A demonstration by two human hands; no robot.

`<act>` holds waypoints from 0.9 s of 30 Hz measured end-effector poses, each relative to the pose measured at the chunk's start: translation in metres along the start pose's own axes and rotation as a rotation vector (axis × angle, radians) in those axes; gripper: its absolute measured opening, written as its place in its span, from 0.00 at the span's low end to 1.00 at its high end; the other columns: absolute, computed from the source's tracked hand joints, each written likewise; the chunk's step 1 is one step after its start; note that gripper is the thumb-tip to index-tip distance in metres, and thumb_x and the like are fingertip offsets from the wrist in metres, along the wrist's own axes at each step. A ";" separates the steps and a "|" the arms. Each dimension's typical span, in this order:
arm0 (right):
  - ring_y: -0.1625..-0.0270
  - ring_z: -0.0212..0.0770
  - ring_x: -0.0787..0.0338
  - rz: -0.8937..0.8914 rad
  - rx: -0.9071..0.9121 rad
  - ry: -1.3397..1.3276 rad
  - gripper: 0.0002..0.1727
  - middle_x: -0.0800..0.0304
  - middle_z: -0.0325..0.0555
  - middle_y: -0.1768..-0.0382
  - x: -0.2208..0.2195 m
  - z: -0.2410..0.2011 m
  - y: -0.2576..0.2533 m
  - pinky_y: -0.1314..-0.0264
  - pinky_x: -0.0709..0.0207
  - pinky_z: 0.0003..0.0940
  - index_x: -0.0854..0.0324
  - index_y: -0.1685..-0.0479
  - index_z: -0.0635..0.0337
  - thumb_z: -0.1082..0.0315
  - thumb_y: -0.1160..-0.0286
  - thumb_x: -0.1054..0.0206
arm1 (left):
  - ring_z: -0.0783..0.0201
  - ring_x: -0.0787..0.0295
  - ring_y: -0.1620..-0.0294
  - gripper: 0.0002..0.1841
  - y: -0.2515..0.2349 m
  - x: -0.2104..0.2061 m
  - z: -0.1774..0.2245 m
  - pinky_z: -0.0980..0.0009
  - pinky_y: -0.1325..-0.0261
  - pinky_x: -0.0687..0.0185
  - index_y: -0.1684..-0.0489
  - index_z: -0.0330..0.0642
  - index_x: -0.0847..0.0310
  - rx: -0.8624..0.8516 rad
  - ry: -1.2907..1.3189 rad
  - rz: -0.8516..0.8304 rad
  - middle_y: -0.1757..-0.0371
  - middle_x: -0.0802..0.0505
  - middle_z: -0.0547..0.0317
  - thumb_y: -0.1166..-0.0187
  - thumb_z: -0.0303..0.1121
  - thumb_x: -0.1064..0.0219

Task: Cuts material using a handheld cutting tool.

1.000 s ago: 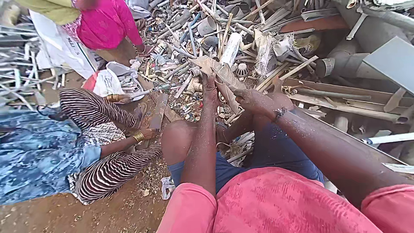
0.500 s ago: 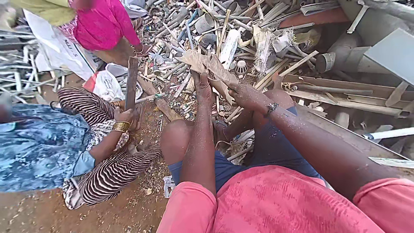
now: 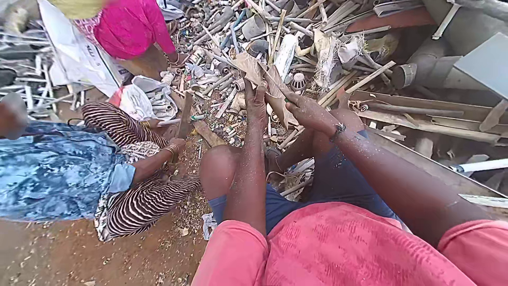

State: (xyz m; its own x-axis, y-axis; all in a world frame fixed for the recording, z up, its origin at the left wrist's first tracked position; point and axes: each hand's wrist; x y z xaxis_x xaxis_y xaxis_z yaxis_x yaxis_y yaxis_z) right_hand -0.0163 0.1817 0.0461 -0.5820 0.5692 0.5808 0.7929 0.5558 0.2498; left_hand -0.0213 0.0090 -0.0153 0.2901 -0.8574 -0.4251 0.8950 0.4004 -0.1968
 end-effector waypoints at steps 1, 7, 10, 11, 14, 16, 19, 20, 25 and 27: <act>0.62 0.49 0.15 -0.003 -0.005 -0.039 0.28 0.15 0.56 0.46 0.003 0.003 -0.002 0.58 0.21 0.51 0.40 0.07 0.44 0.58 0.04 0.54 | 0.57 0.23 0.23 0.43 0.001 -0.002 -0.001 0.55 0.22 0.24 0.03 0.54 0.64 0.023 0.009 0.007 0.17 0.27 0.48 0.16 0.36 0.37; 0.81 0.41 0.26 -0.089 -0.074 -0.149 0.28 0.20 0.49 0.67 0.007 0.005 0.009 0.81 0.29 0.37 0.41 0.06 0.35 0.55 0.03 0.53 | 0.58 0.25 0.20 0.46 -0.002 0.005 -0.002 0.57 0.19 0.27 0.03 0.50 0.68 -0.047 -0.044 0.012 0.15 0.29 0.46 0.19 0.35 0.37; 0.84 0.36 0.28 -0.062 -0.134 -0.354 0.28 0.23 0.46 0.70 0.007 -0.003 0.011 0.85 0.32 0.30 0.41 0.06 0.34 0.56 0.03 0.53 | 0.57 0.25 0.21 0.47 -0.001 0.001 0.000 0.56 0.20 0.26 0.02 0.55 0.70 -0.022 -0.061 0.003 0.15 0.29 0.47 0.18 0.32 0.37; 0.85 0.36 0.28 -0.043 -0.139 -0.423 0.28 0.22 0.46 0.72 0.002 -0.006 0.013 0.86 0.32 0.29 0.42 0.06 0.34 0.56 0.03 0.53 | 0.58 0.24 0.21 0.47 -0.001 0.000 0.000 0.57 0.20 0.26 0.02 0.55 0.70 -0.033 -0.079 -0.008 0.14 0.29 0.47 0.18 0.30 0.37; 0.87 0.34 0.31 -0.026 -0.137 -0.658 0.28 0.25 0.43 0.74 -0.005 -0.010 0.016 0.89 0.34 0.26 0.44 0.05 0.32 0.56 0.03 0.53 | 0.59 0.26 0.19 0.48 -0.003 -0.001 0.001 0.62 0.18 0.27 0.02 0.47 0.69 -0.117 -0.133 -0.066 0.11 0.34 0.46 0.19 0.28 0.34; 0.87 0.33 0.30 -0.070 -0.177 -0.706 0.28 0.25 0.42 0.75 -0.001 -0.008 0.017 0.88 0.34 0.25 0.42 0.06 0.31 0.55 0.04 0.52 | 0.58 0.27 0.17 0.49 -0.003 0.001 0.001 0.61 0.17 0.27 0.02 0.48 0.69 -0.109 -0.130 -0.062 0.10 0.35 0.46 0.19 0.27 0.34; 0.87 0.33 0.30 -0.090 -0.197 -0.651 0.28 0.25 0.42 0.74 0.003 -0.007 0.017 0.89 0.34 0.25 0.42 0.06 0.29 0.54 0.04 0.52 | 0.59 0.26 0.19 0.50 -0.002 0.002 0.002 0.61 0.19 0.26 0.02 0.51 0.69 -0.087 -0.136 -0.053 0.10 0.34 0.46 0.20 0.28 0.33; 0.86 0.34 0.30 -0.051 -0.192 -0.624 0.28 0.24 0.43 0.71 0.002 -0.006 0.016 0.88 0.35 0.26 0.43 0.06 0.29 0.54 0.03 0.52 | 0.59 0.27 0.18 0.50 -0.002 0.002 0.001 0.61 0.18 0.27 0.02 0.49 0.70 -0.093 -0.148 -0.077 0.09 0.36 0.46 0.20 0.29 0.32; 0.83 0.35 0.28 0.159 -0.003 -0.644 0.28 0.26 0.41 0.73 0.014 0.011 0.000 0.84 0.31 0.27 0.42 0.07 0.40 0.56 0.03 0.53 | 0.60 0.20 0.25 0.38 0.001 -0.007 0.002 0.59 0.22 0.22 0.05 0.43 0.55 -0.016 -0.097 -0.090 0.18 0.23 0.47 0.14 0.33 0.41; 0.79 0.36 0.21 0.160 0.089 -0.549 0.27 0.19 0.43 0.70 0.030 0.018 0.005 0.79 0.24 0.29 0.40 0.08 0.46 0.58 0.04 0.53 | 0.60 0.15 0.32 0.27 0.000 0.000 0.002 0.58 0.29 0.17 0.13 0.44 0.42 0.066 -0.005 0.013 0.29 0.16 0.50 0.11 0.38 0.47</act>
State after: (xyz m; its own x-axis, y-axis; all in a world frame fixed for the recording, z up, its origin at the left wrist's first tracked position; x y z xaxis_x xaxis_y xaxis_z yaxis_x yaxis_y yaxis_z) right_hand -0.0329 0.2127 0.0510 -0.4834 0.8681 0.1131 0.8743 0.4722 0.1123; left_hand -0.0204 0.0089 -0.0139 0.3032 -0.8541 -0.4227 0.9117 0.3891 -0.1322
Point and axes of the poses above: each hand's wrist, its own y-axis away from the middle knuckle, its own x-axis out of the back of the hand, z = x × y
